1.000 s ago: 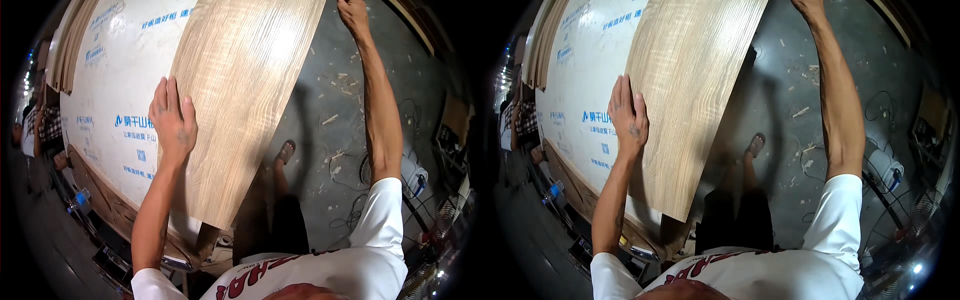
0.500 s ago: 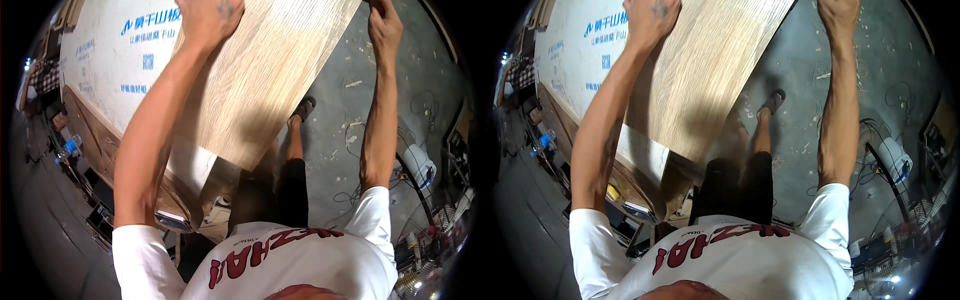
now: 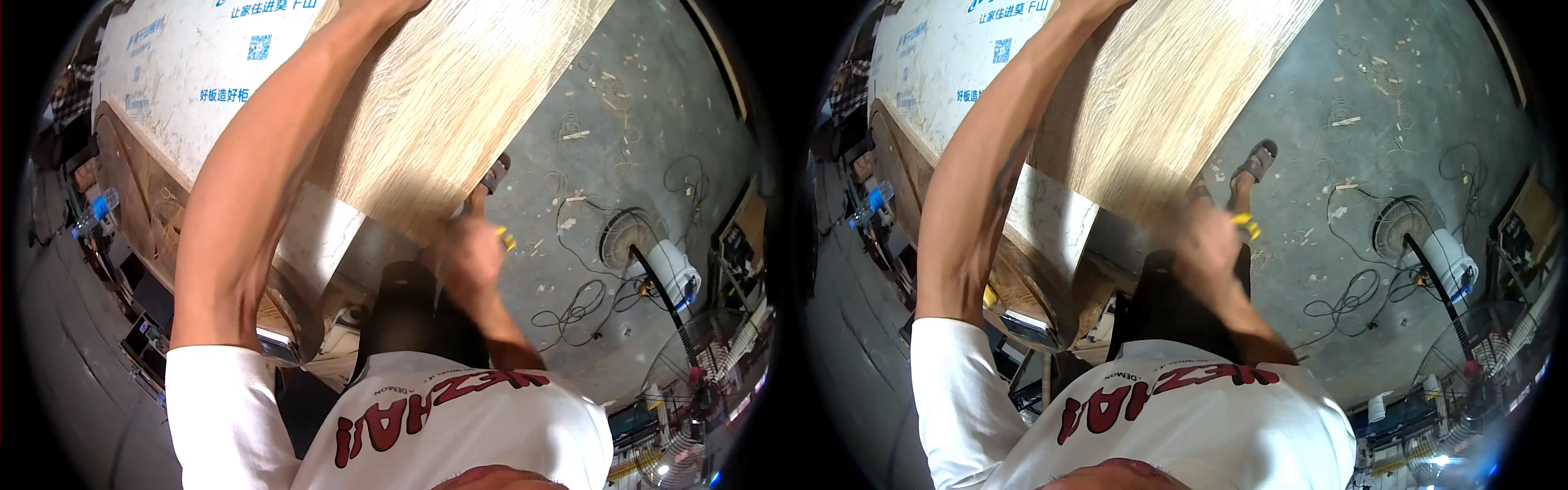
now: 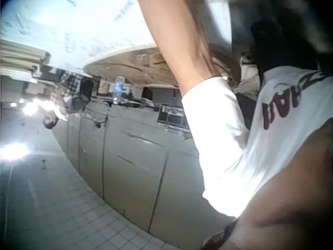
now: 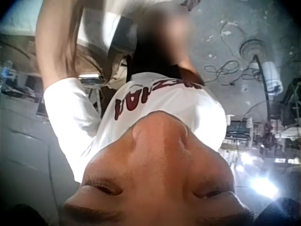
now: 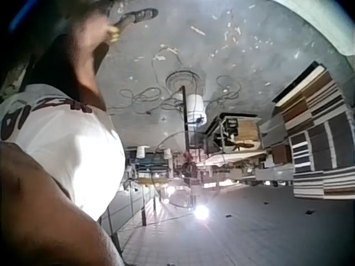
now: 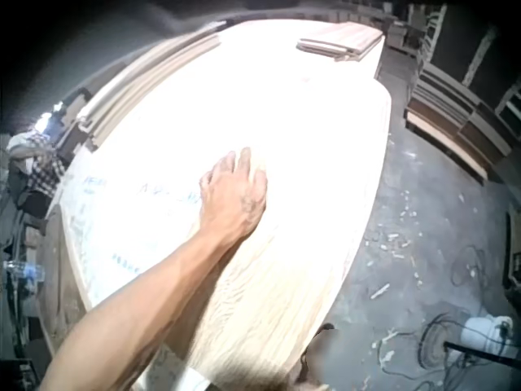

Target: The person trims the edges of wood veneer panels using a utility knife.

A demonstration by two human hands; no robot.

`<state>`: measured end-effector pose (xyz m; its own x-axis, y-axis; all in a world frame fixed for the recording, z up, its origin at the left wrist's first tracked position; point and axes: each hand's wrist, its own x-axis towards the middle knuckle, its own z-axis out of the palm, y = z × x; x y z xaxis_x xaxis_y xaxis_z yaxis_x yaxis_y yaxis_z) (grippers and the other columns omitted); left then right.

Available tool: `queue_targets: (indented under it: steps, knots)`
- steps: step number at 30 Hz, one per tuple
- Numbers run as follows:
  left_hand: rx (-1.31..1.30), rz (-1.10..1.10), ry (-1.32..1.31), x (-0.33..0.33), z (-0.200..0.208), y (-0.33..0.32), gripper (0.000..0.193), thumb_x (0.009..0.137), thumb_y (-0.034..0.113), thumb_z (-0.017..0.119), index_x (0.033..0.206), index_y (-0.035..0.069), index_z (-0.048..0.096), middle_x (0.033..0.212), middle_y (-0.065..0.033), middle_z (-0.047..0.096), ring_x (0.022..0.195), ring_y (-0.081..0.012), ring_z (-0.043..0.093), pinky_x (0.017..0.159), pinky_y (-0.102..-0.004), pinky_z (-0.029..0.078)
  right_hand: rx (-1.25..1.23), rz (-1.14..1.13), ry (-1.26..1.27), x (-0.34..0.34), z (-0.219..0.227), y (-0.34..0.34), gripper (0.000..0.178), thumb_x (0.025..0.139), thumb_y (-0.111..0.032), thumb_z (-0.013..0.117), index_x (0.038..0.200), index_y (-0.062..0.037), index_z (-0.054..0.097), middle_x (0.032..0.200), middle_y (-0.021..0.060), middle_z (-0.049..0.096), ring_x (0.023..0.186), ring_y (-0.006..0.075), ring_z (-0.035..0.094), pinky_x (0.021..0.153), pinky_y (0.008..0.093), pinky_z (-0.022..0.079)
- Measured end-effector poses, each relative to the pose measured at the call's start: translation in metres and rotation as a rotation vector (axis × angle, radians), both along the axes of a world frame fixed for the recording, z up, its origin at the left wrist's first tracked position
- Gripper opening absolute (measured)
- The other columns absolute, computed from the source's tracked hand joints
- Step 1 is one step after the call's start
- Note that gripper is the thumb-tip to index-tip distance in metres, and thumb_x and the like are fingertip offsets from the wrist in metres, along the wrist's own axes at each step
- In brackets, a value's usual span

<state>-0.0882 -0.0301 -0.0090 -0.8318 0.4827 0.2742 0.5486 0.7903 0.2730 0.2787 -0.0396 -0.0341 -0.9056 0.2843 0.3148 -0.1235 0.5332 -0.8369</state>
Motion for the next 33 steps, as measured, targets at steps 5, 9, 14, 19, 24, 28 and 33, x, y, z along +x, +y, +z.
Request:
queue_targets:
  steps: [5, 9, 14, 19, 24, 28, 33]
  knots:
    - [-0.022, -0.013, -0.029, 0.001, -0.005, 0.002, 0.059, 0.103, 0.036, 0.039, 0.145, -0.005, 0.044, 0.145, -0.0281, 0.047, 0.138, -0.0411, 0.040, 0.116, -0.0546, 0.026, -0.010, 0.466, -0.140, 0.041, 0.023, -0.019, 0.024, 0.086, -0.012, 0.063, 0.109, -0.0096, 0.068, 0.086, 0.0100, 0.066, 0.084, 0.0311, 0.065, 0.079, 0.0428, 0.052]
    - [-0.015, -0.025, 0.017, -0.003, -0.002, -0.006, 0.057, 0.103, 0.037, 0.042, 0.146, -0.001, 0.045, 0.146, -0.0262, 0.047, 0.138, -0.0405, 0.041, 0.117, -0.0528, 0.024, -0.056, -0.002, -0.160, -0.023, 0.014, 0.093, 0.029, 0.095, -0.013, 0.055, 0.119, -0.0046, 0.068, 0.093, 0.0176, 0.071, 0.082, 0.0345, 0.068, 0.075, 0.0430, 0.055]
    - [-0.026, 0.005, 0.025, -0.004, 0.003, 0.001, 0.058, 0.101, 0.038, 0.044, 0.145, 0.000, 0.049, 0.148, -0.0259, 0.047, 0.142, -0.0369, 0.038, 0.118, -0.0506, 0.021, 0.093, -0.351, 0.118, -0.233, 0.002, 0.328, 0.035, 0.096, 0.001, 0.054, 0.128, -0.0079, 0.064, 0.103, 0.0128, 0.074, 0.086, 0.0188, 0.071, 0.077, 0.0307, 0.055]
    - [-0.072, 0.022, -0.007, -0.002, 0.005, 0.012, 0.054, 0.101, 0.034, 0.048, 0.145, 0.000, 0.049, 0.149, -0.0255, 0.046, 0.141, -0.0359, 0.038, 0.117, -0.0501, 0.023, 0.287, -0.446, -0.036, -0.367, 0.011, 0.472, 0.042, 0.089, 0.009, 0.044, 0.121, -0.0058, 0.066, 0.099, 0.0139, 0.074, 0.100, 0.0210, 0.071, 0.091, 0.0306, 0.054]
    - [-0.096, 0.037, -0.030, -0.003, 0.009, 0.002, 0.054, 0.102, 0.033, 0.048, 0.146, 0.002, 0.048, 0.150, -0.0247, 0.044, 0.142, -0.0371, 0.037, 0.117, -0.0509, 0.023, 0.288, -0.297, -0.028, -0.413, 0.002, 0.508, 0.048, 0.085, 0.011, 0.040, 0.122, -0.0059, 0.067, 0.111, 0.0139, 0.075, 0.109, 0.0227, 0.070, 0.093, 0.0319, 0.054]
    - [-0.100, 0.031, -0.047, -0.002, 0.007, 0.004, 0.055, 0.103, 0.035, 0.044, 0.148, 0.003, 0.045, 0.152, -0.0225, 0.043, 0.142, -0.0371, 0.037, 0.119, -0.0508, 0.020, 0.234, -0.246, -0.010, -0.406, -0.005, 0.503, 0.045, 0.084, 0.010, 0.042, 0.119, -0.0039, 0.068, 0.110, 0.0103, 0.075, 0.108, 0.0194, 0.070, 0.093, 0.0294, 0.053]
    - [-0.094, 0.023, -0.008, -0.002, 0.001, 0.004, 0.055, 0.103, 0.036, 0.044, 0.148, 0.002, 0.046, 0.151, -0.0232, 0.044, 0.141, -0.0368, 0.038, 0.119, -0.0506, 0.022, 0.433, -0.315, -0.074, -0.362, 0.014, 0.441, 0.040, 0.084, 0.007, 0.046, 0.112, -0.0098, 0.070, 0.095, 0.0077, 0.075, 0.089, 0.0191, 0.070, 0.079, 0.0299, 0.053]
